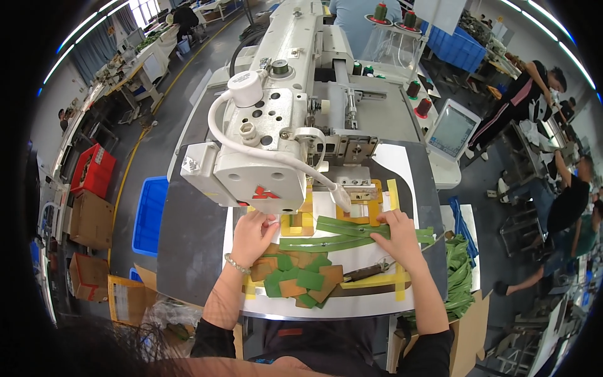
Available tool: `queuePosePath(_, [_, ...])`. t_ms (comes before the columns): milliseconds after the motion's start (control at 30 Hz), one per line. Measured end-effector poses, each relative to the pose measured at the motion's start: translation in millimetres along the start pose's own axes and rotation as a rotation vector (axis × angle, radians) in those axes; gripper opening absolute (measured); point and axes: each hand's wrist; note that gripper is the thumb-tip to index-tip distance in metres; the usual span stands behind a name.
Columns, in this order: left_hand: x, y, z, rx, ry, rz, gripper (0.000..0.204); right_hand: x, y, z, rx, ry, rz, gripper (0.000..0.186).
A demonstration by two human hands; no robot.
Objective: Sewing pieces of leather and fabric together using an industrial sewing machine.
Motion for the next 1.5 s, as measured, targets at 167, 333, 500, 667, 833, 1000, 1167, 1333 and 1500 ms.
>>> queuePosePath(167, [0.8,2.7,4.2,-0.003,-0.026,0.026,0.013,-0.7,-5.4,12.6,0.038,-0.097,-0.215,0.029])
queuePosePath(333, [0.9,2.9,2.0,-0.016,-0.02,-0.008,0.012,-2.3,1.5,18.9,-0.076,-0.09,0.021,0.015])
queuePosePath(500, [0.9,7.4,4.2,0.027,-0.021,-0.025,0.011,-27.1,-10.9,32.9,-0.247,-0.258,-0.078,0.012])
queuePosePath(667, [1.3,5.5,1.4,0.058,-0.046,-0.034,0.011,-48.9,-8.8,32.6,-0.167,-0.099,0.361,0.007])
queuePosePath(833, [1.4,5.3,0.5,0.047,-0.039,-0.06,0.01,-60.9,-12.9,30.5,-0.452,-0.33,-0.117,0.007])
queuePosePath(1000, [2.9,4.7,2.4,0.036,-0.039,-0.079,0.01,-79.2,-19.5,15.1,-0.54,-0.484,-0.158,0.007])
queuePosePath(1167, [1.7,5.3,1.9,0.052,-0.025,-0.08,0.01,-89.3,-3.0,1.2,-0.886,-0.555,-0.276,0.009])
queuePosePath(1333, [3.1,6.3,2.8,0.039,-0.025,-0.064,0.01,-89.6,12.2,-21.9,-0.677,-0.613,-0.405,0.01])
queuePosePath(1500, [4.2,17.1,5.9,0.002,0.041,-0.201,0.011,-88.3,8.8,-24.8,-0.552,-0.561,-0.394,0.011])
Point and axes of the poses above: each hand's wrist, its own x-axis away from the middle knuckle, its own z-axis out of the back of the hand, y = z × x, and after that the axes turned 14 degrees about y, right-handed
